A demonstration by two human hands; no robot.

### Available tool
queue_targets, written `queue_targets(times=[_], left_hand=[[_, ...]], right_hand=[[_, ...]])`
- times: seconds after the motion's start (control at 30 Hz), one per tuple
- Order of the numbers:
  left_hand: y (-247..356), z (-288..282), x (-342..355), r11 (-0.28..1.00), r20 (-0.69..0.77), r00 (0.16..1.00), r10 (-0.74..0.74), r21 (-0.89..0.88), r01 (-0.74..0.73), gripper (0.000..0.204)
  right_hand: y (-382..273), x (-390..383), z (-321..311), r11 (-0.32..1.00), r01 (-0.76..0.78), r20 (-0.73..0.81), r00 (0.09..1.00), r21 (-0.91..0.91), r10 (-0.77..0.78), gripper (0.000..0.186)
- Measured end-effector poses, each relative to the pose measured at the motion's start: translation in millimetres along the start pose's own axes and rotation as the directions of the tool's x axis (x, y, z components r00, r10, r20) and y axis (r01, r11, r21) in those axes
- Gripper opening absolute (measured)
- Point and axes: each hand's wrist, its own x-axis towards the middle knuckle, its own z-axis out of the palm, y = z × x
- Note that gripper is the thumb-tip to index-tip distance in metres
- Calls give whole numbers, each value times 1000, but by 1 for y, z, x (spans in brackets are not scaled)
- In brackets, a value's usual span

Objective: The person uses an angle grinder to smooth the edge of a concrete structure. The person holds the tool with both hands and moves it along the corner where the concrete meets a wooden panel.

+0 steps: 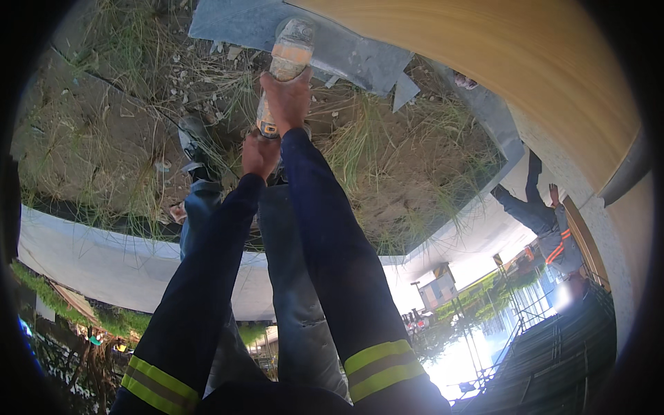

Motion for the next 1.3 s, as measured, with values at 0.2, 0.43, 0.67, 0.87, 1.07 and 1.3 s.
queue_targets(times=[0.2, 0.43, 0.67, 0.87, 1.07, 1.3], left_hand=[[27, -11, -23, 971, 116, 983, -139, 211, 113, 41], [7, -8, -1, 994, 1, 1000, -23, 102, 23, 36], [18, -6, -7, 988, 89, 994, -66, 147, 53, 38], [10, -19, -21, 996, 27, 997, -76, 50, 75, 40], [9, -18, 0, 998, 22, 999, -43, 42, 43, 41], [0, -18, -22, 995, 45, 995, -89, 54, 86, 41]], right_hand=[[24, -7, -14, 1000, -29, -75, 997, -11, 28, 69], [10, 3, 8, 1000, 28, 19, 999, -1, -28, 60], [24, 3, -8, 998, -43, -116, 993, -42, 38, 64], [12, -20, 3, 996, -18, -29, 999, -90, 15, 66], [3, -5, 16, 999, 26, 13, 1000, -38, -26, 65], [9, -26, 4, 993, -13, -35, 999, -118, 9, 67]])
